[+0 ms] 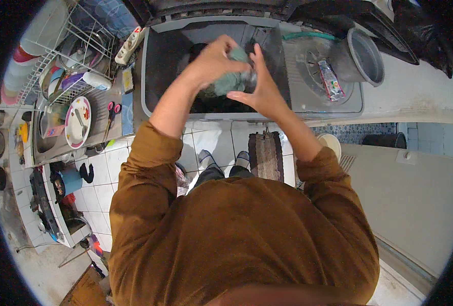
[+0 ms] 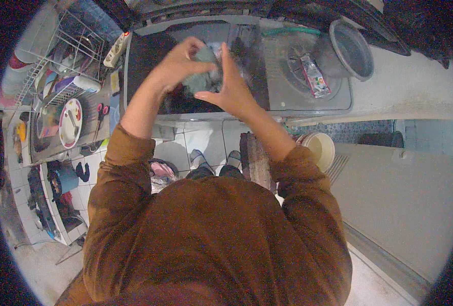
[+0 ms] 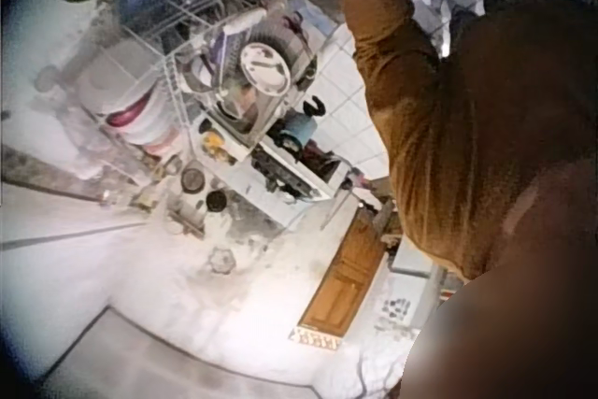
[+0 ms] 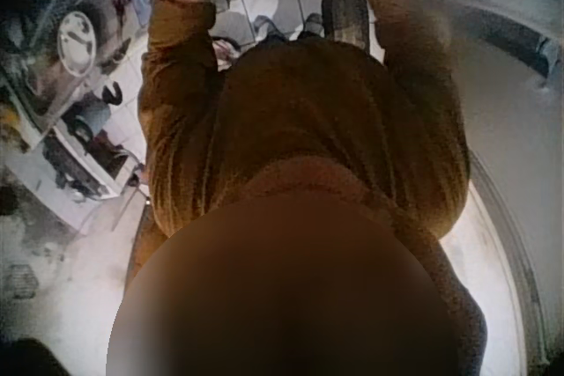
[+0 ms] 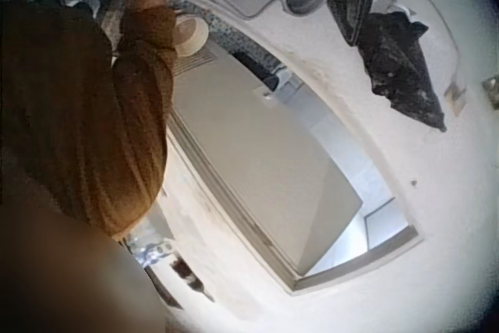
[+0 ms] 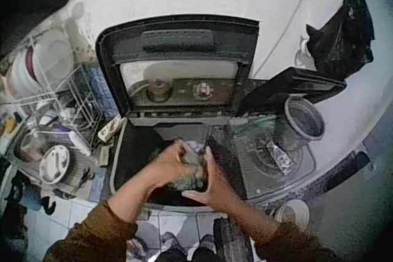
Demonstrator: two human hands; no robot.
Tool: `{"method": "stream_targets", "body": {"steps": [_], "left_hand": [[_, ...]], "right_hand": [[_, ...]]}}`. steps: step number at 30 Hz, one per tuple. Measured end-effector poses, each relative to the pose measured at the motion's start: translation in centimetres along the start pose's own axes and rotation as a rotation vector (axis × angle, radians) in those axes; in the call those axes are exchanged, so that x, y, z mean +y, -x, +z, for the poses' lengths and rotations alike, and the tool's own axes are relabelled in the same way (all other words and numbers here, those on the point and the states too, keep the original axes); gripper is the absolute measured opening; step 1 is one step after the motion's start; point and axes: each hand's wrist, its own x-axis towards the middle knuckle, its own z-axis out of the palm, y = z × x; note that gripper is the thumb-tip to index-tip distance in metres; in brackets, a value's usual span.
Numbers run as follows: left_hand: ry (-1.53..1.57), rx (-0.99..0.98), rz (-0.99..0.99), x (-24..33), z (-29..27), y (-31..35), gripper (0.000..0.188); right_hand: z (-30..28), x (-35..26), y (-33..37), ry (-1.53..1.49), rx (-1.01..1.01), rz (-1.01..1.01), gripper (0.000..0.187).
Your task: The person washes several pieces of clothing by hand in a top-loading washing machine. They repeatedly submerge, agitate, and wring out the garments in soapy water, then close the machine lid and turn the control dial.
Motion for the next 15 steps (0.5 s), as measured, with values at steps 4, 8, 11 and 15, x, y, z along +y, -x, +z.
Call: {"method": "stream_targets", "body": {"steps": [4,8,11,15], "left_hand": [[-0.017,-0.009,0.080,-0.2,1.6,-0.7,0.042],[0.282,-0.141,0.059,1.1,0.3,-0.5,0.058],[0.008,-0.068,0.363,-1.1,1.3,0.2,0.073],[-0.451,-0.065,0.302,-5.8,8.0,-1.3,0.111]], "right_hand": [[0.6,0.5,-1.4,-0.091,0.045,0.160,0.090],[-1.7,0.8,-1.9,-0.125,0.210,0.159,0.070],[-5.1,-0.7,-1.8,-0.026,0.442,0.097,0.061],[-9.6,-0.1,-3.3,-0.423,0.659,0.135,0.055]]}}
